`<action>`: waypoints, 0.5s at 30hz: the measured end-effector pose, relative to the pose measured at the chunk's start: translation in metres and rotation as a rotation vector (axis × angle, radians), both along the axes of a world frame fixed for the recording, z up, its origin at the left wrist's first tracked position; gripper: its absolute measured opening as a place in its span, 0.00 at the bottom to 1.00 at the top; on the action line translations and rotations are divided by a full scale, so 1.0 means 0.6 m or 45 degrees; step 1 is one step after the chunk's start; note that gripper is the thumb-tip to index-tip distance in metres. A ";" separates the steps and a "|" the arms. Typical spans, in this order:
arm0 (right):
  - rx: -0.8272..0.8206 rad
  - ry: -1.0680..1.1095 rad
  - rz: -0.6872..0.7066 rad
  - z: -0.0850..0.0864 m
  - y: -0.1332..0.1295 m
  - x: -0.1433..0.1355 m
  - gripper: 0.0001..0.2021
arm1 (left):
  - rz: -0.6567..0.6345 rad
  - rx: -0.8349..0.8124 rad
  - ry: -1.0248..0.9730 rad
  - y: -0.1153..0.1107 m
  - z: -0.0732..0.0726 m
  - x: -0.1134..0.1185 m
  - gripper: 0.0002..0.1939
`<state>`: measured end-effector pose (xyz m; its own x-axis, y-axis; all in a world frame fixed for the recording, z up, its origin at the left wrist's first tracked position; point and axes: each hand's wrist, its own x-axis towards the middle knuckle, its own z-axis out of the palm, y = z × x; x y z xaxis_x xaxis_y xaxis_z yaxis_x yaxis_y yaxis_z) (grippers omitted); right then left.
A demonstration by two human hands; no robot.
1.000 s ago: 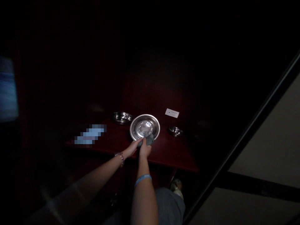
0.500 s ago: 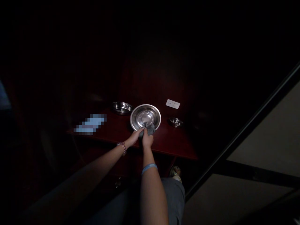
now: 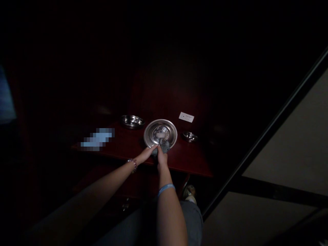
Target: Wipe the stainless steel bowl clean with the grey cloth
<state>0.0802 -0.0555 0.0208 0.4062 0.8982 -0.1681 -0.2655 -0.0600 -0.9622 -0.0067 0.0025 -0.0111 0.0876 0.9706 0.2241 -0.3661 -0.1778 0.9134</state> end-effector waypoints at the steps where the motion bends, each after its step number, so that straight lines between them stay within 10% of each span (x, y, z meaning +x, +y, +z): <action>1: 0.004 -0.023 -0.030 -0.001 0.000 -0.004 0.21 | 0.006 -0.013 0.010 0.001 0.000 -0.001 0.13; 15: 0.025 -0.145 -0.172 -0.002 0.006 -0.028 0.22 | -0.142 -0.015 0.036 0.012 -0.004 0.001 0.13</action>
<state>0.0633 -0.0522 0.0199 0.5387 0.8369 -0.0968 -0.1592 -0.0117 -0.9872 -0.0062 0.0098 -0.0134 0.2015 0.9571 0.2083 -0.3570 -0.1263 0.9255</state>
